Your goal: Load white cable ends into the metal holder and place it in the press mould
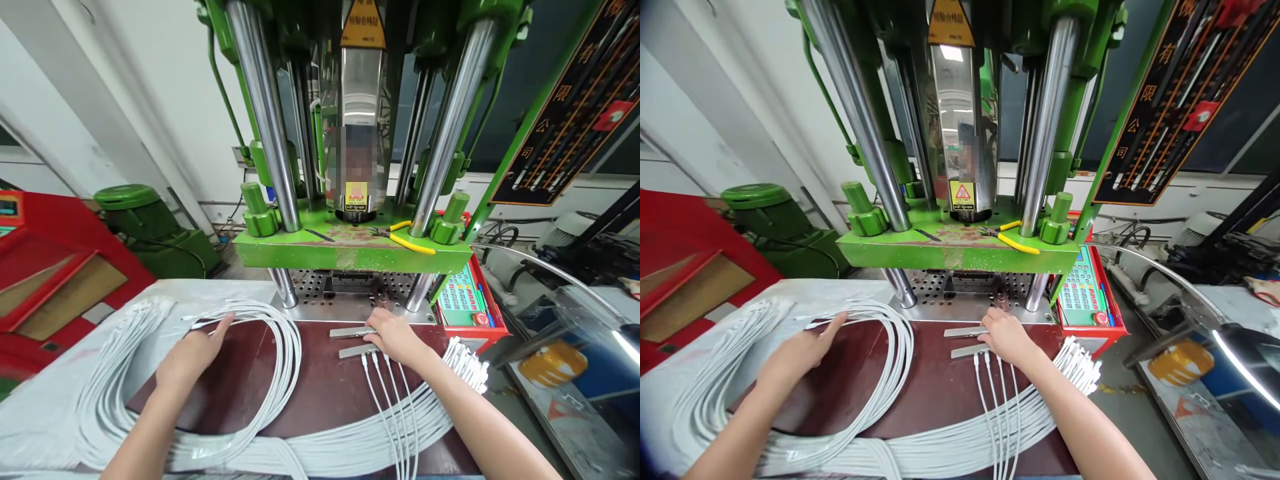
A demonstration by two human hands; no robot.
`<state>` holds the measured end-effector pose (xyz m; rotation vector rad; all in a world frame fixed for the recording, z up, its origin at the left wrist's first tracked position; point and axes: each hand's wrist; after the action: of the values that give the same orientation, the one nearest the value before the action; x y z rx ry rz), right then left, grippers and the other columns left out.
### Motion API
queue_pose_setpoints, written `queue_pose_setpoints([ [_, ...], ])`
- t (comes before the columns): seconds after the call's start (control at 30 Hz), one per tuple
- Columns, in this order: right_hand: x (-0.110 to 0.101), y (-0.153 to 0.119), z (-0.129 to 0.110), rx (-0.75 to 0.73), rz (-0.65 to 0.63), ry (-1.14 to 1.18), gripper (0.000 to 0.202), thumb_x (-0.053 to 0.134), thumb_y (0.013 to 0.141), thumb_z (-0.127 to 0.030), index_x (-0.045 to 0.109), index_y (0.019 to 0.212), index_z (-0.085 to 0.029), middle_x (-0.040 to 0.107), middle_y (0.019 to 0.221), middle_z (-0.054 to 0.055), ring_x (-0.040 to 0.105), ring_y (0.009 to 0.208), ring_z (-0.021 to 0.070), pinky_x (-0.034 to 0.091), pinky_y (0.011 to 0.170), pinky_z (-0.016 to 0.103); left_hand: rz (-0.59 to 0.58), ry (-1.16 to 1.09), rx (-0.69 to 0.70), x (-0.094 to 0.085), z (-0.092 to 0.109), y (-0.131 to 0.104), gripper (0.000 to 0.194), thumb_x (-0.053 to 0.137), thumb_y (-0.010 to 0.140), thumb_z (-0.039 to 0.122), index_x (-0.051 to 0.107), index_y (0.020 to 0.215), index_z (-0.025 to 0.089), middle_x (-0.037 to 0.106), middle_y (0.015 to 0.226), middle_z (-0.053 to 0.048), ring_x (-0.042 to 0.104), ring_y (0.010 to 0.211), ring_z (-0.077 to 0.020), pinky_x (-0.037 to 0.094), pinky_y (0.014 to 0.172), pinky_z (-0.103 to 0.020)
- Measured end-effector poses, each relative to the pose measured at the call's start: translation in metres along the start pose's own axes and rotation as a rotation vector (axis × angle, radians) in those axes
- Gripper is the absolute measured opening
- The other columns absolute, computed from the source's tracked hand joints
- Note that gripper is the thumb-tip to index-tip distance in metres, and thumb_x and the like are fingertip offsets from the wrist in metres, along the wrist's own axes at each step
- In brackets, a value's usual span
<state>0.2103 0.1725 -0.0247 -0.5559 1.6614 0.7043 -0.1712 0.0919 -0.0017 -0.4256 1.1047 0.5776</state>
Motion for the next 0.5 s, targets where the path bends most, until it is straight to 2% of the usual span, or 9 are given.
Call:
queue_pose_setpoints([
  [0.07, 0.003, 0.005, 0.001, -0.002, -0.028, -0.013, 0.019, 0.06, 0.086, -0.034, 0.064, 0.091, -0.016, 0.059, 0.092, 0.007, 0.056, 0.089, 0.0209, 0.043, 0.077, 0.029, -0.012, 0.037, 0.051, 0.008, 0.011, -0.02, 0.054, 0.036, 0.077, 0.068, 0.049, 0.051, 0.022, 0.055, 0.051, -0.008, 0.057, 0.061, -0.0303, 0.039, 0.061, -0.036],
  [0.13, 0.005, 0.009, 0.002, 0.001, -0.064, -0.007, 0.02, 0.06, 0.086, -0.035, 0.065, 0.093, -0.017, 0.058, 0.092, 0.007, 0.055, 0.09, 0.0206, 0.042, 0.08, 0.029, -0.041, -0.032, 0.223, 0.016, 0.033, -0.048, 0.052, 0.035, 0.081, 0.064, 0.042, 0.051, 0.022, 0.05, 0.049, -0.002, 0.052, 0.056, -0.0216, 0.035, 0.058, -0.028],
  [0.23, 0.001, 0.008, 0.003, 0.026, -0.061, 0.048, 0.021, 0.061, 0.086, -0.034, 0.064, 0.1, -0.018, 0.059, 0.095, 0.007, 0.054, 0.095, 0.0205, 0.042, 0.084, 0.03, -0.238, -0.184, 0.481, 0.028, 0.075, -0.092, 0.048, 0.038, 0.083, 0.06, 0.036, 0.055, 0.022, 0.041, 0.048, 0.004, 0.043, 0.049, -0.0146, 0.031, 0.051, -0.024],
  [0.3, -0.008, 0.0, 0.005, 0.049, 0.0, 0.099, 0.023, 0.06, 0.087, -0.033, 0.063, 0.104, -0.018, 0.06, 0.099, 0.007, 0.053, 0.098, 0.0205, 0.042, 0.087, 0.031, -0.37, -0.188, 0.604, 0.038, 0.099, -0.112, 0.043, 0.038, 0.085, 0.056, 0.043, 0.061, 0.021, 0.047, 0.053, 0.005, 0.046, 0.052, -0.014, 0.032, 0.052, -0.024],
  [0.4, -0.028, -0.022, 0.015, 0.101, 0.076, 0.154, 0.02, 0.055, 0.09, -0.031, 0.061, 0.105, -0.019, 0.06, 0.101, 0.006, 0.053, 0.1, 0.0194, 0.042, 0.087, 0.031, -0.421, -0.13, 0.708, 0.056, 0.118, -0.125, 0.029, 0.041, 0.087, 0.048, 0.053, 0.084, 0.022, 0.059, 0.07, 0.002, 0.056, 0.062, -0.0161, 0.037, 0.058, -0.025],
  [0.5, -0.037, -0.049, 0.03, 0.21, 0.023, 0.172, 0.017, 0.058, 0.087, -0.025, 0.062, 0.103, -0.019, 0.061, 0.097, 0.005, 0.055, 0.096, 0.0191, 0.043, 0.084, 0.03, -0.387, -0.014, 0.775, 0.077, 0.121, -0.122, 0.027, 0.045, 0.086, 0.04, 0.053, 0.103, 0.02, 0.063, 0.089, -0.005, 0.061, 0.072, -0.0205, 0.041, 0.063, -0.029],
])
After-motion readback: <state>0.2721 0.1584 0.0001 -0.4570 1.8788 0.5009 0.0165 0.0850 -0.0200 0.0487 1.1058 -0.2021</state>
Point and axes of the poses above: each hand's wrist, its own y-axis towards the middle knuckle, its own x-axis out of the palm, z = x × y
